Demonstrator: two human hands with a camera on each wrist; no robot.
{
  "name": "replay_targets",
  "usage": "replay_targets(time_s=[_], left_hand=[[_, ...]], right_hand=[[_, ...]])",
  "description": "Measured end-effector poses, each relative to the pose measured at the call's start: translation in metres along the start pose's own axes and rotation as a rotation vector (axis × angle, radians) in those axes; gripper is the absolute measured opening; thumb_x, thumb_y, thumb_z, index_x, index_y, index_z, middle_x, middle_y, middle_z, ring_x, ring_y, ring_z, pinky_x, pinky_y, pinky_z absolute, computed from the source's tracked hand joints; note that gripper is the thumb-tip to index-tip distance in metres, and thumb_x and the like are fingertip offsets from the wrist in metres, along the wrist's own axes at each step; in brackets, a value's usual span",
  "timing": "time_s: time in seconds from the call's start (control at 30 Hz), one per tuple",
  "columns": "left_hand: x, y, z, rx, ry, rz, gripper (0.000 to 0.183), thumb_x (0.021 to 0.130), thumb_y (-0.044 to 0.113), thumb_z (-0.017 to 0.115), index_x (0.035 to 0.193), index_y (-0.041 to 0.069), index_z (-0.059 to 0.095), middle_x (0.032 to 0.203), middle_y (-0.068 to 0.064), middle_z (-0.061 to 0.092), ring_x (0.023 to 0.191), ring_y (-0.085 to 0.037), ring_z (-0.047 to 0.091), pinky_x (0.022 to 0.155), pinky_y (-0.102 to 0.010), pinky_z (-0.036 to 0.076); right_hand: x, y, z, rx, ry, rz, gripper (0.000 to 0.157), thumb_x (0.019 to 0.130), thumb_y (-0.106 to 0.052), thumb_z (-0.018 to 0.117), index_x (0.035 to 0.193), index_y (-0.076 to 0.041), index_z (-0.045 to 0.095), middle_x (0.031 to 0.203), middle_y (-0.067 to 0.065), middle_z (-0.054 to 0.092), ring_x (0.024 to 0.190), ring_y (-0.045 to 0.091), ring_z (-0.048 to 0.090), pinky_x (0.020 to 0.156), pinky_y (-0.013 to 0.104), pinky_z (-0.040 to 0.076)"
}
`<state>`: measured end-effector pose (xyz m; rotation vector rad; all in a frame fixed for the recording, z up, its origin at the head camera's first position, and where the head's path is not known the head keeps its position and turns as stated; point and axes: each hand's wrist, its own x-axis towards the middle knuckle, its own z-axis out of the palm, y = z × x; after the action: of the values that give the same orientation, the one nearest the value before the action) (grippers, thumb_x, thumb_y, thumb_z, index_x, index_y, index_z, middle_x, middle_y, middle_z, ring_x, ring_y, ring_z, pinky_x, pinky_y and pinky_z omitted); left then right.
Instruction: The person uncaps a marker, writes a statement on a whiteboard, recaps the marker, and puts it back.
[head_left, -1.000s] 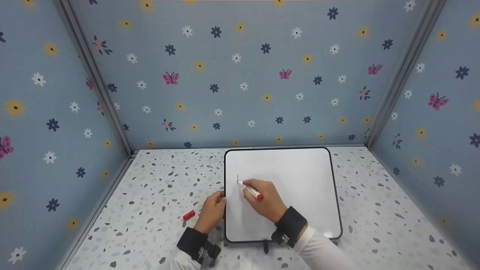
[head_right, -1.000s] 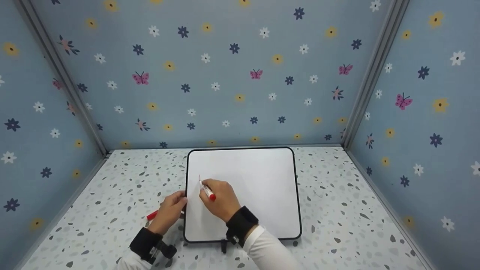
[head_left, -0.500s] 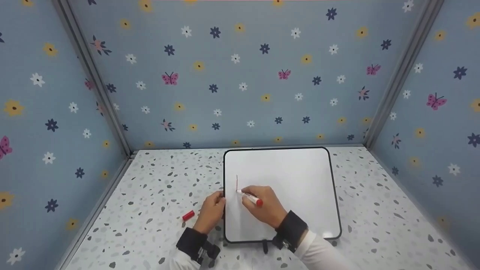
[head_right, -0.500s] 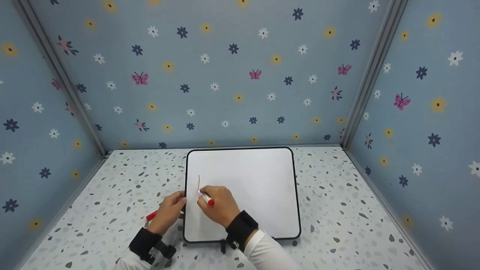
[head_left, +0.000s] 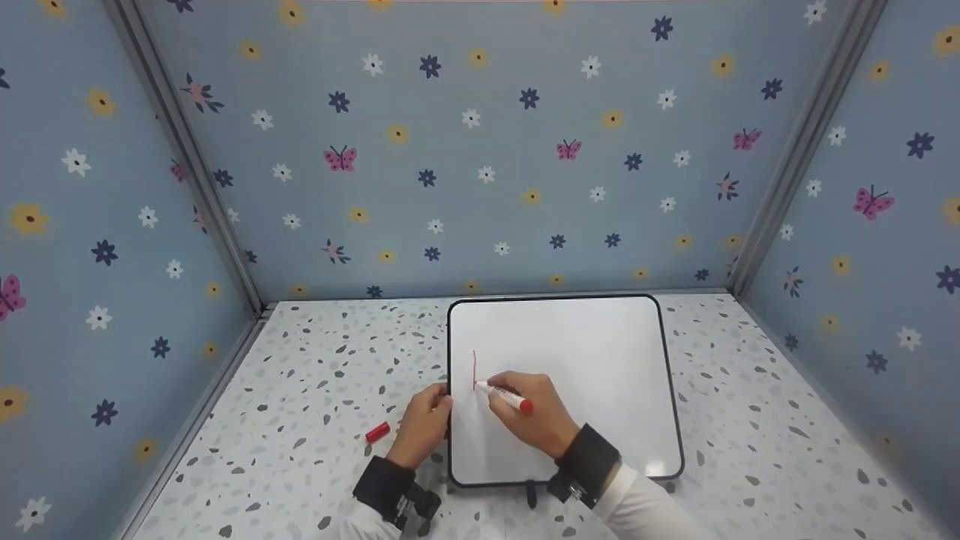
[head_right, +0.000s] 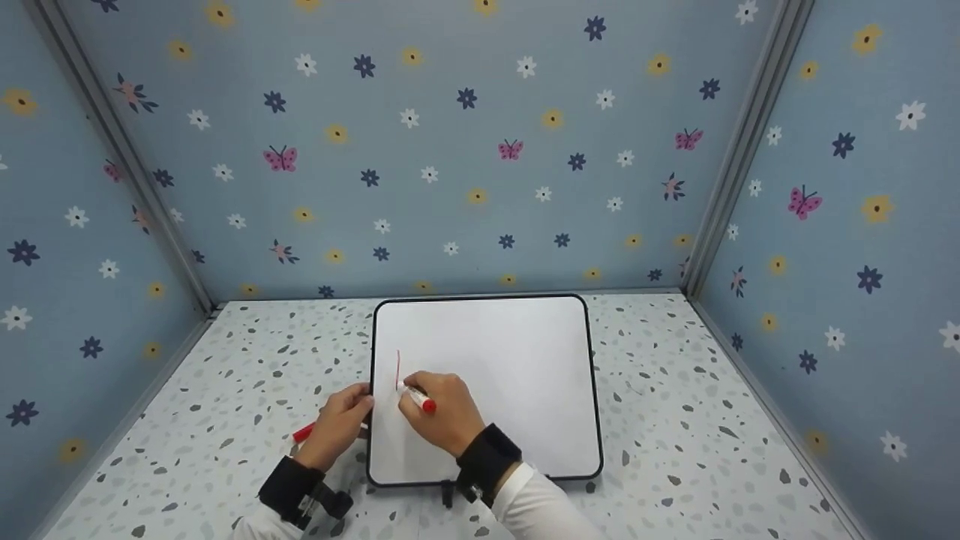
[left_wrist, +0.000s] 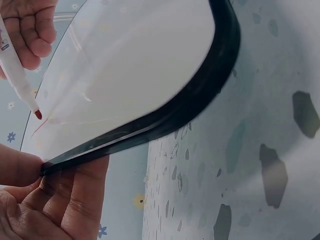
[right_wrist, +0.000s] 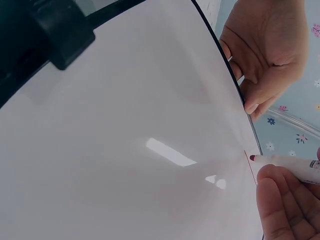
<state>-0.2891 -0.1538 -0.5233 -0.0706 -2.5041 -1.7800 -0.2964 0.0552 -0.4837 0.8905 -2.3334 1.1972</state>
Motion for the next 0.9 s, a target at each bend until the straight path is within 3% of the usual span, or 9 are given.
replay_targets(time_s=[0.27,0.43,0.7,0.9], left_hand=[[0.0013,-0.002,0.0005,0.008,-0.004,0.013,0.038,0.109,0.01,0.047,0.137,-0.011,0.063,0.111,-0.02,0.074,0.087,-0.021,0.067,0.069,-0.036,0.06],[0.0003,-0.0021,0.0007,0.008,-0.002,0.009,0.038,0.109,0.009,0.047,0.136,-0.011,0.064,0.105,-0.017,0.072,0.081,-0.019,0.065,0.066,-0.032,0.057],[-0.0003,0.0018,0.0008,0.024,0.008,0.008,0.039,0.109,0.01,0.048,0.137,-0.011,0.064,0.113,-0.021,0.074,0.094,-0.023,0.069,0.075,-0.036,0.061],[-0.0012,0.0026,0.0003,0.036,0.01,0.002,0.038,0.109,0.01,0.048,0.137,-0.01,0.064,0.114,-0.021,0.074,0.094,-0.024,0.069,0.075,-0.037,0.061]], right_hand=[[0.004,0.0027,-0.0021,0.005,0.052,0.0,0.019,0.096,0.001,0.068,0.11,0.007,0.079,0.101,0.018,0.083,0.079,0.024,0.077,0.074,0.037,0.067],[0.0041,0.0045,0.0007,0.001,0.048,0.017,0.02,0.097,-0.001,0.068,0.112,0.006,0.079,0.103,0.018,0.083,0.081,0.023,0.077,0.075,0.037,0.067],[0.0056,0.0035,0.0031,0.008,0.037,0.02,0.021,0.097,-0.002,0.068,0.113,0.005,0.079,0.105,0.018,0.083,0.083,0.025,0.078,0.077,0.039,0.067],[0.006,0.003,0.0043,0.008,0.03,0.028,0.021,0.097,-0.002,0.067,0.113,0.005,0.079,0.105,0.018,0.083,0.084,0.025,0.078,0.079,0.039,0.067]])
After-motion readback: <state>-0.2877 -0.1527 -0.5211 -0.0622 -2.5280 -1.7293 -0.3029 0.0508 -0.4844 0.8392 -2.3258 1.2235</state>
